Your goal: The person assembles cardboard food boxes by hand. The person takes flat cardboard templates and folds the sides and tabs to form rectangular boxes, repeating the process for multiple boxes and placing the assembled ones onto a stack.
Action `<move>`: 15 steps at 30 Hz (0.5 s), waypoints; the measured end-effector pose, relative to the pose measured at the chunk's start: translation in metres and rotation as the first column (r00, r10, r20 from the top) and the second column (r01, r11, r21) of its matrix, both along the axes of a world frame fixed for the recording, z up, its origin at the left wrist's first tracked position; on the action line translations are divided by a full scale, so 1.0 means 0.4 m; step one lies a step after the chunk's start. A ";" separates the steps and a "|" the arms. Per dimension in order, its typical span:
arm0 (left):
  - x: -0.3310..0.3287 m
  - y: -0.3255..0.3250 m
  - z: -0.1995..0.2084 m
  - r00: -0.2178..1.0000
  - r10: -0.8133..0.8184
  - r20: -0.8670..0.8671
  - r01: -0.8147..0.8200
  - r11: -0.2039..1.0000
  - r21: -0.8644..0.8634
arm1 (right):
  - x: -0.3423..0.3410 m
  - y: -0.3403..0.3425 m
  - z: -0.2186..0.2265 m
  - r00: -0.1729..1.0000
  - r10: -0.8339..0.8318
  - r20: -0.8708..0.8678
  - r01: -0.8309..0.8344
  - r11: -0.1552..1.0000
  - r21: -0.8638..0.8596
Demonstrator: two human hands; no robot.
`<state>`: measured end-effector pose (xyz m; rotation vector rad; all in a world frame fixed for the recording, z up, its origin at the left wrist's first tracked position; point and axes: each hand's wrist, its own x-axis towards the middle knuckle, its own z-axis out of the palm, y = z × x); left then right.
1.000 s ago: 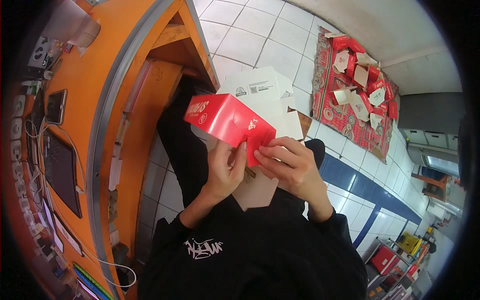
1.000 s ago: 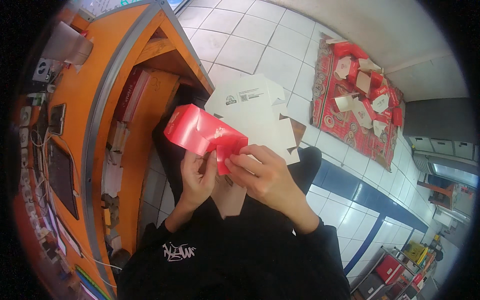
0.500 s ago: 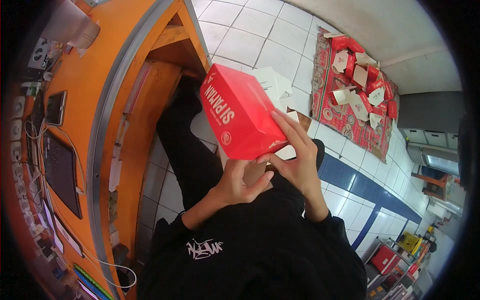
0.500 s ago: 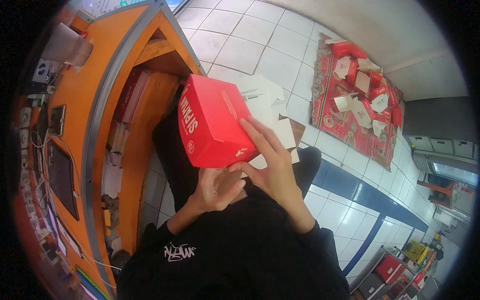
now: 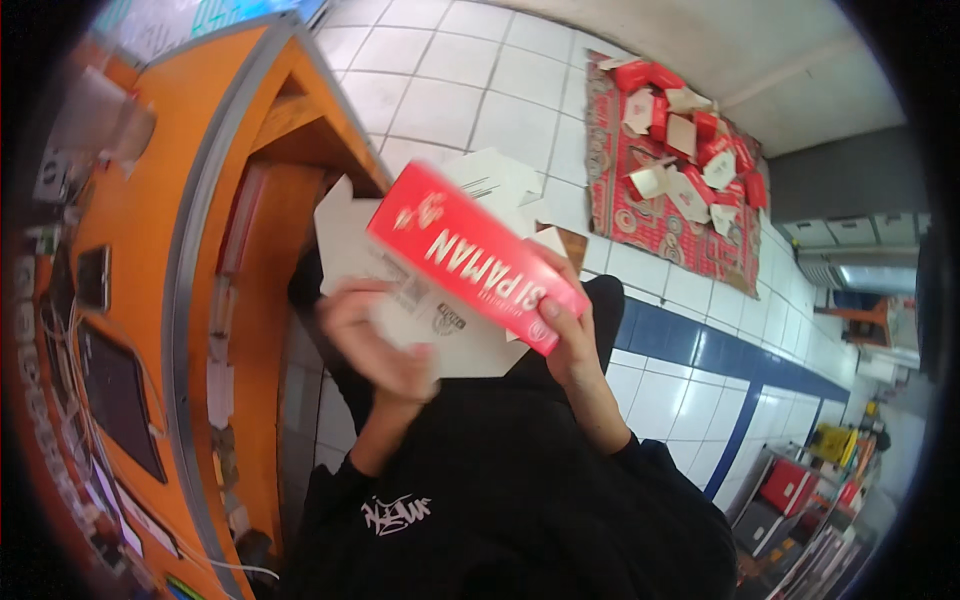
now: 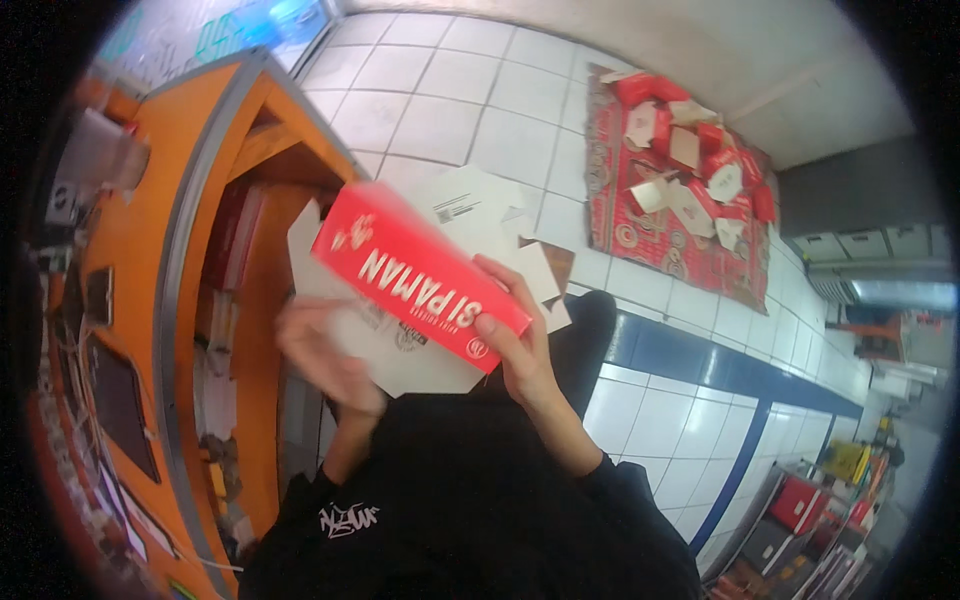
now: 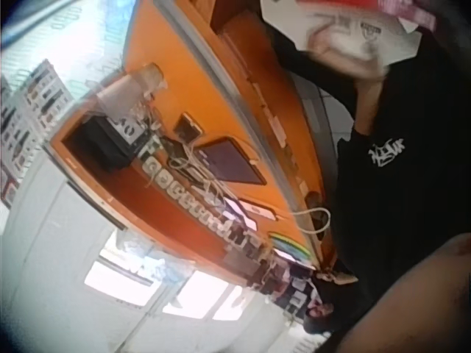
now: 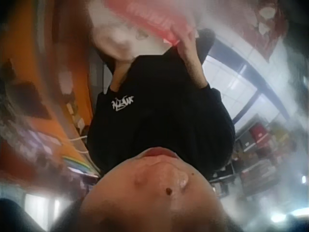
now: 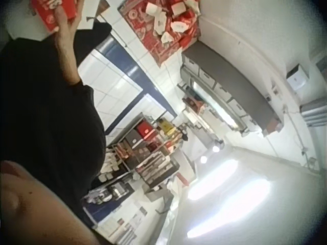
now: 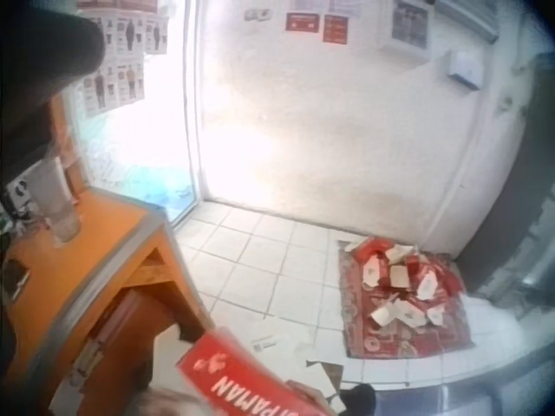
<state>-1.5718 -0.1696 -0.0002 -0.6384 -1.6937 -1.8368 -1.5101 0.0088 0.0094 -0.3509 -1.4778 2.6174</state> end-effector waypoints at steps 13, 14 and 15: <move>-0.026 0.056 -0.066 0.859 -0.140 0.492 0.286 0.929 -0.235 | -0.001 0.507 -0.110 0.917 -0.392 -0.070 0.396 0.879 0.263; -0.024 0.054 -0.065 0.870 -0.152 0.468 0.294 0.924 -0.246 | -0.038 0.590 -0.083 0.815 -0.580 -0.020 0.553 0.766 0.330; -0.024 0.055 -0.058 0.830 -0.206 0.518 0.316 0.940 -0.132 | -0.072 0.673 -0.054 0.669 -0.742 0.030 0.670 0.621 0.407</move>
